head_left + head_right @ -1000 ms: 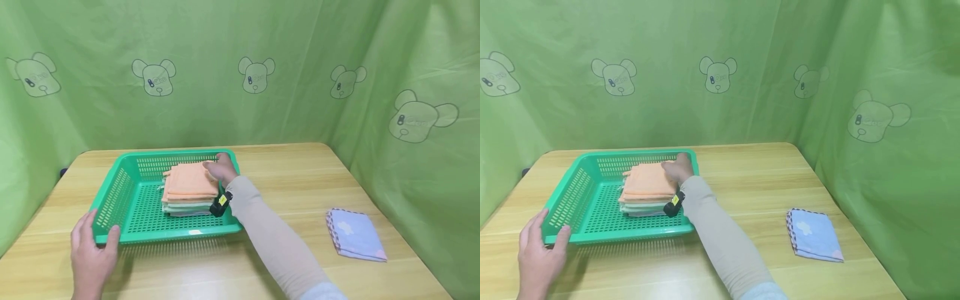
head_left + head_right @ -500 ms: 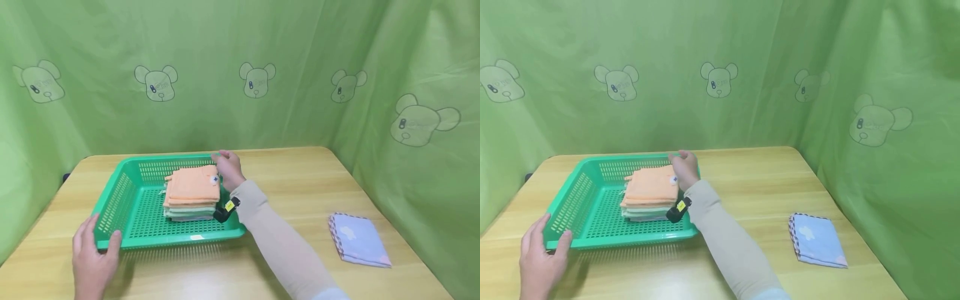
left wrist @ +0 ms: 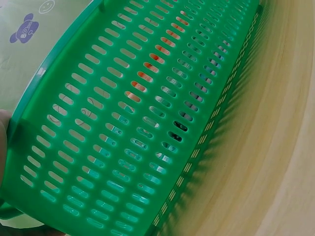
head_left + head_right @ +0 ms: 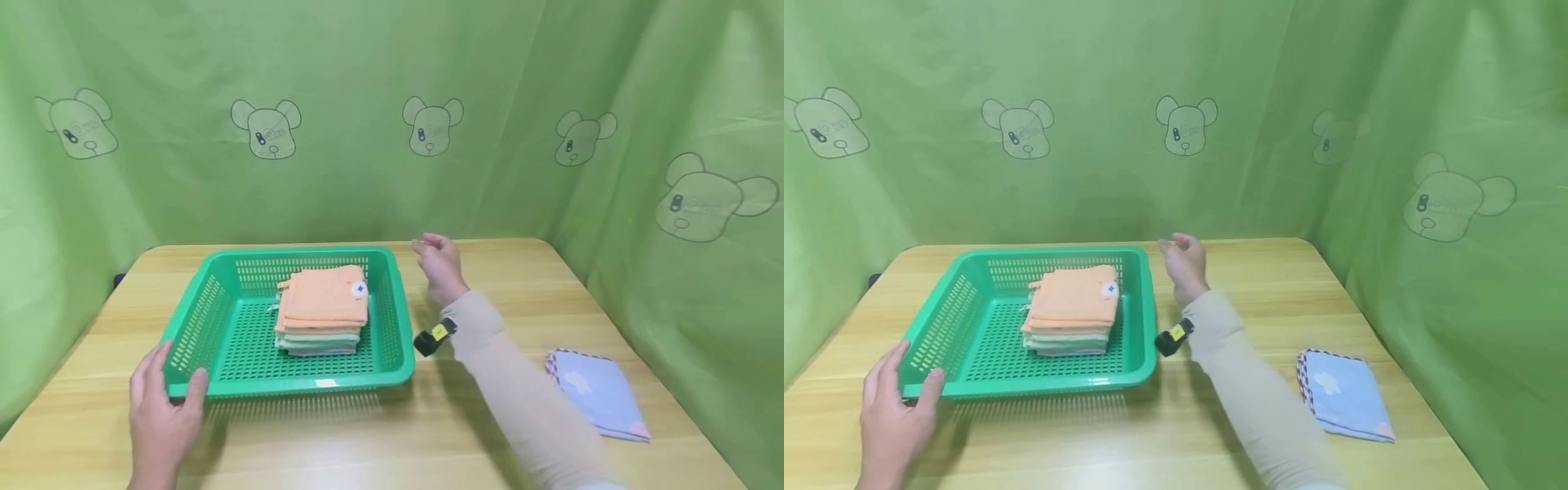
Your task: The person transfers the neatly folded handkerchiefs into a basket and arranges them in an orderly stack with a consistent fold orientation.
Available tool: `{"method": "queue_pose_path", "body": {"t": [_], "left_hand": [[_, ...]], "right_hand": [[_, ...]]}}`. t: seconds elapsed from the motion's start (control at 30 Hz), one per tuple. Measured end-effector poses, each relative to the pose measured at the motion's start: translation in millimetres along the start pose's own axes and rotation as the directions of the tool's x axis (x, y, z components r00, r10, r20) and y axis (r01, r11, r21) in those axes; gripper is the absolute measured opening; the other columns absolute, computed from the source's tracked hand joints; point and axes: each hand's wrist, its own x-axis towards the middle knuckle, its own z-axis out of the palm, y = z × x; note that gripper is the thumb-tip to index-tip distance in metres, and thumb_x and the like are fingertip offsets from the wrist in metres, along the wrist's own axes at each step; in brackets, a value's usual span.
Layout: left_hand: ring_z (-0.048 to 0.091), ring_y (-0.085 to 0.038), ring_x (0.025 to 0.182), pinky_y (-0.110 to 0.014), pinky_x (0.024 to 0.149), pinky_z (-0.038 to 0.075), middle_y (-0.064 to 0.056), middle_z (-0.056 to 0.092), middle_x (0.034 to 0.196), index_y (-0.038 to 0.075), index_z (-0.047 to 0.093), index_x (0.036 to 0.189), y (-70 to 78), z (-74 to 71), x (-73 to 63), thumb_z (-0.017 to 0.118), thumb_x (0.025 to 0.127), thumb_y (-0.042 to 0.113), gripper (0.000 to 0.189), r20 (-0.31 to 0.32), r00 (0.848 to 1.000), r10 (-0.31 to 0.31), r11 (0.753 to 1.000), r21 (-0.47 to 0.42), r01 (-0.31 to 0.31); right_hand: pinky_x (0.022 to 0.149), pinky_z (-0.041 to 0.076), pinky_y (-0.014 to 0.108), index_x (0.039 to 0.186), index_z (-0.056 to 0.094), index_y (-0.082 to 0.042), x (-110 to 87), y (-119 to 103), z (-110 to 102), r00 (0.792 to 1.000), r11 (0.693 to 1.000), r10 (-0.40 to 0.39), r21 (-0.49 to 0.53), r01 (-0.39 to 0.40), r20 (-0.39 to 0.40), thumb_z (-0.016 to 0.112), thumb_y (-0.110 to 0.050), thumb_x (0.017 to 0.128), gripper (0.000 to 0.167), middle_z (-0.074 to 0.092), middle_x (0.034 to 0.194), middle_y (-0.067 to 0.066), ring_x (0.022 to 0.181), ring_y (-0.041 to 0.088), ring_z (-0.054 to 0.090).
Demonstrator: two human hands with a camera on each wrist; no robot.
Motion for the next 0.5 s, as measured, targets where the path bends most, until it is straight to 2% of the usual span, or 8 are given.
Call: {"method": "queue_pose_path", "body": {"t": [0.13,0.23,0.5], "left_hand": [[0.028,-0.045,0.135,-0.076,0.103,0.021,-0.015,0.025,0.154,0.015,0.031,0.152,0.3,0.3,0.0,0.059,0.095,0.022,0.064,-0.007,1.000,0.004,1.000,0.000,-0.004],[0.028,-0.047,0.135,-0.076,0.102,0.020,-0.017,0.025,0.154,0.014,0.031,0.152,0.1,0.2,0.1,0.059,0.094,0.022,0.064,-0.008,1.000,0.011,1.000,0.003,-0.011],[0.029,-0.047,0.134,-0.076,0.102,0.022,-0.017,0.026,0.153,0.012,0.033,0.151,0.1,0.3,-0.2,0.061,0.094,0.023,0.065,-0.005,1.000,0.020,1.000,-0.003,-0.020]], "right_hand": [[0.107,0.039,0.037,0.142,0.038,-0.001,5.4,5,-34,0.999,0.991,-0.027,-0.133,0.023,-0.032,0.058,-0.014,0.095,0.052,0.040,0.143,0.014,0.126,0.030,0.044],[0.110,0.035,0.040,0.144,0.033,0.000,5.9,9,-61,0.998,0.980,-0.036,-0.196,0.027,-0.045,0.055,-0.015,0.096,0.055,0.036,0.146,0.015,0.130,0.032,0.039],[0.114,0.030,0.043,0.150,0.019,0.003,-0.6,21,-131,0.999,0.981,-0.015,-0.192,0.006,-0.048,0.051,-0.021,0.100,0.064,0.025,0.153,0.021,0.136,0.038,0.031]]}}
